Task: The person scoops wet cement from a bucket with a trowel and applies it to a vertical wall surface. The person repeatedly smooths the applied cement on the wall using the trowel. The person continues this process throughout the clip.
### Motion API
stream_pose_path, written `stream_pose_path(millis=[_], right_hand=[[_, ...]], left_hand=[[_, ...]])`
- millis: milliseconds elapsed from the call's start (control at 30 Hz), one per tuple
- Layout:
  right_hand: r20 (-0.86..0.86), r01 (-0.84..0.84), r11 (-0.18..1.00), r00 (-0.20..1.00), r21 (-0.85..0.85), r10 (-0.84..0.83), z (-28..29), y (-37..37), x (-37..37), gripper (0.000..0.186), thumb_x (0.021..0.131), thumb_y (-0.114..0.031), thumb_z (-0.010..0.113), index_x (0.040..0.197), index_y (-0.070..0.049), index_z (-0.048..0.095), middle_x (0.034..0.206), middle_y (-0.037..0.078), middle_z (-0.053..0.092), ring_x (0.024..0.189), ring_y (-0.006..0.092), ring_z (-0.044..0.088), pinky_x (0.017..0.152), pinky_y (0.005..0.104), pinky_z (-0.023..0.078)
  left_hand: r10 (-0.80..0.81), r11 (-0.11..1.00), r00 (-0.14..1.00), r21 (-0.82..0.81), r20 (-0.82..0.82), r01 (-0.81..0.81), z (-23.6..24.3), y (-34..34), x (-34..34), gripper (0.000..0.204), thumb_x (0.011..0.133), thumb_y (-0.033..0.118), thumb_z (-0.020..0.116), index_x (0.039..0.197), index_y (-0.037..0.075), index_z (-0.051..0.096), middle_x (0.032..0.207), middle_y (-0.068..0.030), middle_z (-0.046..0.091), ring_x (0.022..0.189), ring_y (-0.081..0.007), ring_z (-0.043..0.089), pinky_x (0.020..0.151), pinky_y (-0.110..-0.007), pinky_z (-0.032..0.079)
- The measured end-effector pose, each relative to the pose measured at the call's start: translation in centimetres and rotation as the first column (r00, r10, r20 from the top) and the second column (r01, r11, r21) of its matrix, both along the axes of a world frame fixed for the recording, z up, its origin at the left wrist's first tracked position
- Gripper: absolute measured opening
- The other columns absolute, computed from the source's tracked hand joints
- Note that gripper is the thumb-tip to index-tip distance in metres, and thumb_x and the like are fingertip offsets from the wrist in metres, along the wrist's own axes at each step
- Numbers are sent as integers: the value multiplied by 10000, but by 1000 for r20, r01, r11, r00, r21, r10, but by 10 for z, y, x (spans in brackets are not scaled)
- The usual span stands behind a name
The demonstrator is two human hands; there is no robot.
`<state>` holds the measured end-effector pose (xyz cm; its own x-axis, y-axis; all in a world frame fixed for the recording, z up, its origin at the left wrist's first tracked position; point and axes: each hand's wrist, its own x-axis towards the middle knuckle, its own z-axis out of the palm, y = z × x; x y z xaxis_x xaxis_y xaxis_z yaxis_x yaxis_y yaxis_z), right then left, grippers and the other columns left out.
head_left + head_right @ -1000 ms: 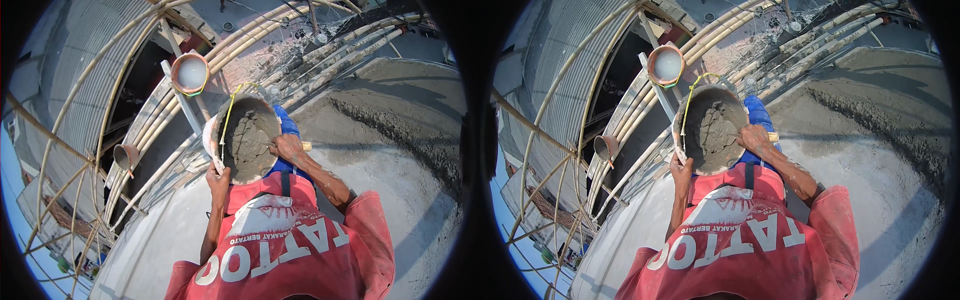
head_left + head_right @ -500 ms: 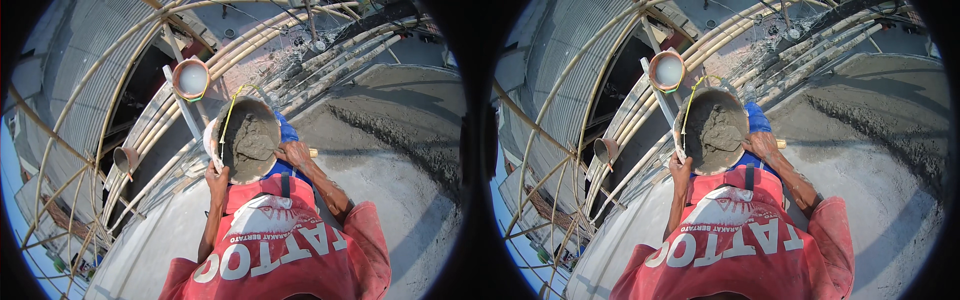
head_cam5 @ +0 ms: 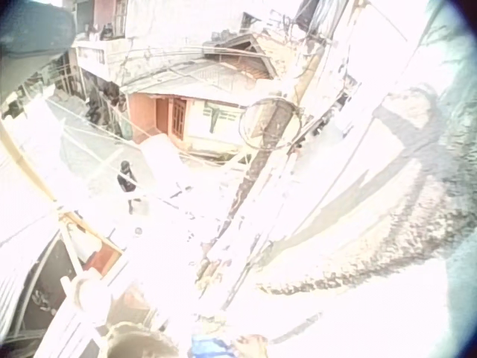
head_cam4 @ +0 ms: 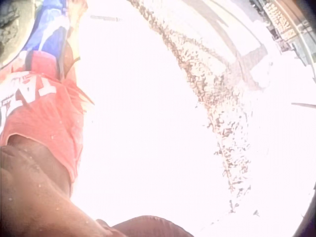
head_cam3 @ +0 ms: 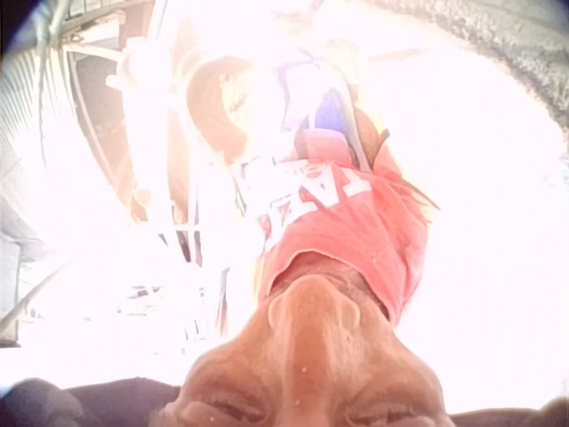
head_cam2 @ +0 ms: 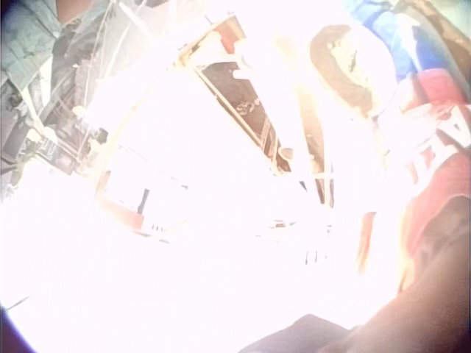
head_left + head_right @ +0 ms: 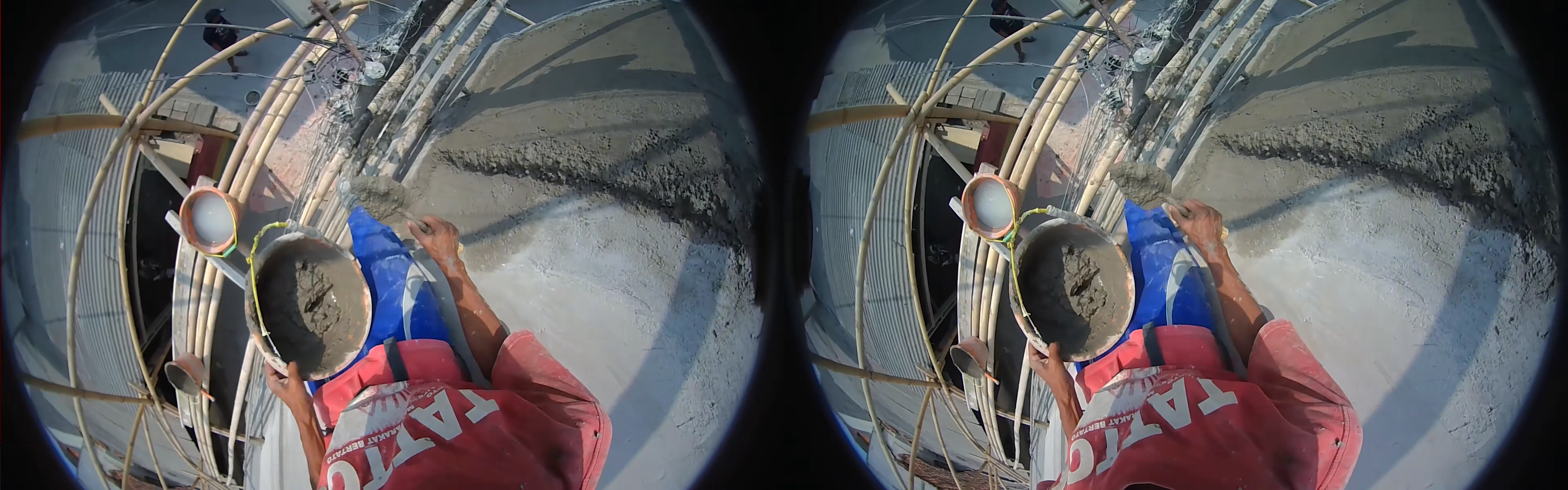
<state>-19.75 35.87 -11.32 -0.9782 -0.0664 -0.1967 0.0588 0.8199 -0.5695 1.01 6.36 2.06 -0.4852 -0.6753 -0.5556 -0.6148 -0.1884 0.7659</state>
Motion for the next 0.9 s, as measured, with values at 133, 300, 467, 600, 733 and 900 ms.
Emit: stream_pose_path(millis=[133, 300, 467, 600, 733, 900], right_hand=[[-123, 267, 926, 962, 268, -242, -71, 44, -22, 272, 746, -334, 638, 741, -64, 614, 720, 120, 609, 657, 333, 581, 577, 396, 449], [-118, 360, 852, 933, 380, -341, -165, 77, -36, 286, 758, -351, 627, 770, -65, 609, 751, 151, 606, 676, 354, 576, 588, 412, 442], [128, 349, 888, 908, 299, -400, -220, 68, -43, 273, 745, -333, 646, 789, -66, 616, 689, 159, 594, 657, 328, 588, 581, 398, 438], [712, 715, 674, 571, -185, -410, -274, 71, -43, 287, 768, -324, 649, 648, -84, 549, 552, 6, 503, 482, 105, 490, 442, 249, 374], [855, 896, 445, 228, 3, -465, -347, 144, -82, 296, 787, -334, 614, 674, -75, 526, 536, 9, 478, 432, 111, 461, 396, 253, 371], [495, 801, 545, 379, 249, -782, -314, 154, -78, 336, 817, -369, 557, 693, -59, 523, 531, 16, 470, 405, 121, 454, 380, 268, 375]], left_hand=[[-10, 1000, 997, -25, 80, 12, -16, -2, -24, 195, 708, -34, 531, 892, 19, 495, 736, 29, 459, 615, -44, 396, 562, -178, 342], [-78, 997, 974, -6, 215, 81, -34, 6, -44, 261, 704, -43, 517, 961, 2, 504, 789, -6, 515, 667, -77, 463, 632, -208, 393], [-179, 976, 967, -92, 181, 198, -50, 27, -58, 363, 706, -32, 550, 1061, -15, 479, 921, -50, 535, 808, -121, 496, 749, -255, 403], [-76, 991, 922, -76, 381, 113, -73, 20, -49, 373, 690, -32, 550, 1056, -16, 475, 928, -49, 523, 832, -132, 485, 772, -261, 390], [-193, 979, 865, 37, 463, 199, -85, 21, -60, 372, 684, -35, 546, 1049, -16, 477, 921, -46, 520, 824, -131, 482, 768, -256, 388], [-243, 969, 817, 100, 524, 224, -83, 19, -57, 370, 676, -37, 542, 1040, -16, 480, 912, -42, 518, 814, -129, 479, 763, -251, 385]])
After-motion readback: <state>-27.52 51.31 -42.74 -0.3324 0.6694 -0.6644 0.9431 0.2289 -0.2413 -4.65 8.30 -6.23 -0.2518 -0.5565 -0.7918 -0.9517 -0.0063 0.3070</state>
